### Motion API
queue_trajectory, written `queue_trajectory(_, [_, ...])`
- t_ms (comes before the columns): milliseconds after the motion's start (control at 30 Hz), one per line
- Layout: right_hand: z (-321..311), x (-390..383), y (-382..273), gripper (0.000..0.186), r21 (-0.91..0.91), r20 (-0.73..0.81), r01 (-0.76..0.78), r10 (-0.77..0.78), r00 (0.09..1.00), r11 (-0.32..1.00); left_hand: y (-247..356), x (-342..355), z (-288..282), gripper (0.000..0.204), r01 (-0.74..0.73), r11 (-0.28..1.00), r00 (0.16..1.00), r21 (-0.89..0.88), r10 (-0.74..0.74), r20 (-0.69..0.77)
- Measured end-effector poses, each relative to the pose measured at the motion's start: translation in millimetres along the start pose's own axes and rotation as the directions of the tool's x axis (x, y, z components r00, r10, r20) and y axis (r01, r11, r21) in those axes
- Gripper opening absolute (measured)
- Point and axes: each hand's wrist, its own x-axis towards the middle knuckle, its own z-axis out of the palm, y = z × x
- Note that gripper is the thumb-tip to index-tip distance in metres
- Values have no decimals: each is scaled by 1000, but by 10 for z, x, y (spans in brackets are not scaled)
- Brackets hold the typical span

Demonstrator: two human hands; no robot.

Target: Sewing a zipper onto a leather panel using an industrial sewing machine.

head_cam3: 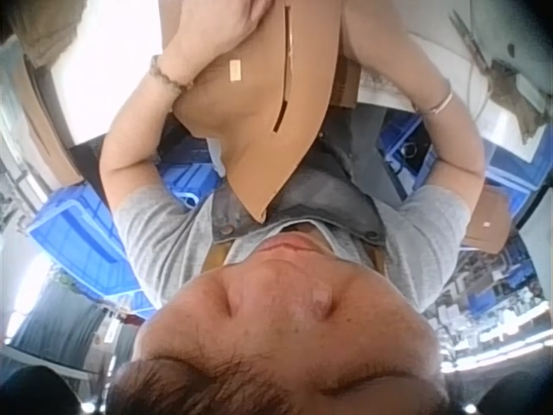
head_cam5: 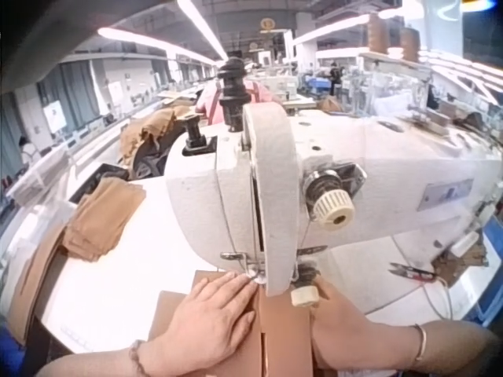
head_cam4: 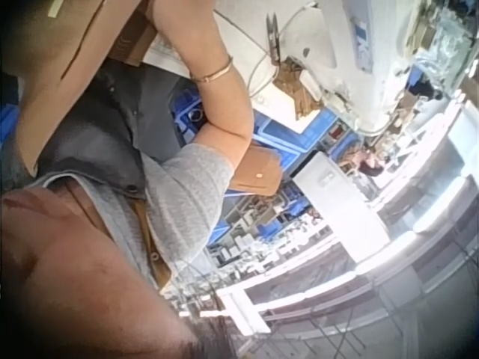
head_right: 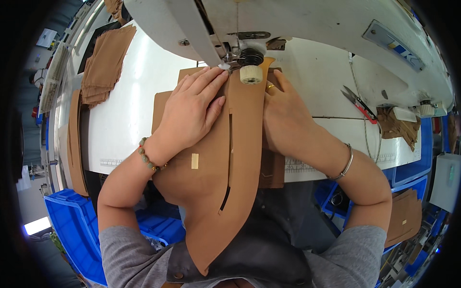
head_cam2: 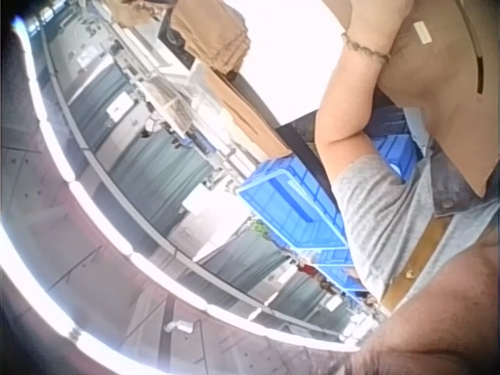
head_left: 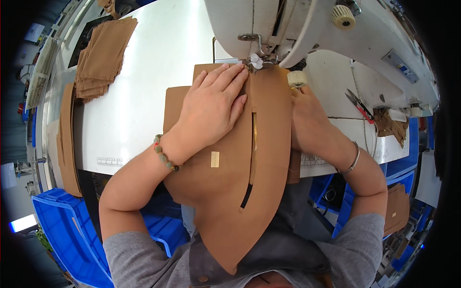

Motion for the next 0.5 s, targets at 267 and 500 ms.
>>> queue_trajectory(267, [2, -12, -22, 56, 6, 1, -2, 2, 1000, 1000, -255, 257, 63, 39, 47, 998, 999, 33, -48, 17])
queue_trajectory(500, [13, 23, -30, 62, 9, 11, -35, 35, 999, 999, -372, 410, 95, 29, 43, 999, 999, 22, -43, -14])
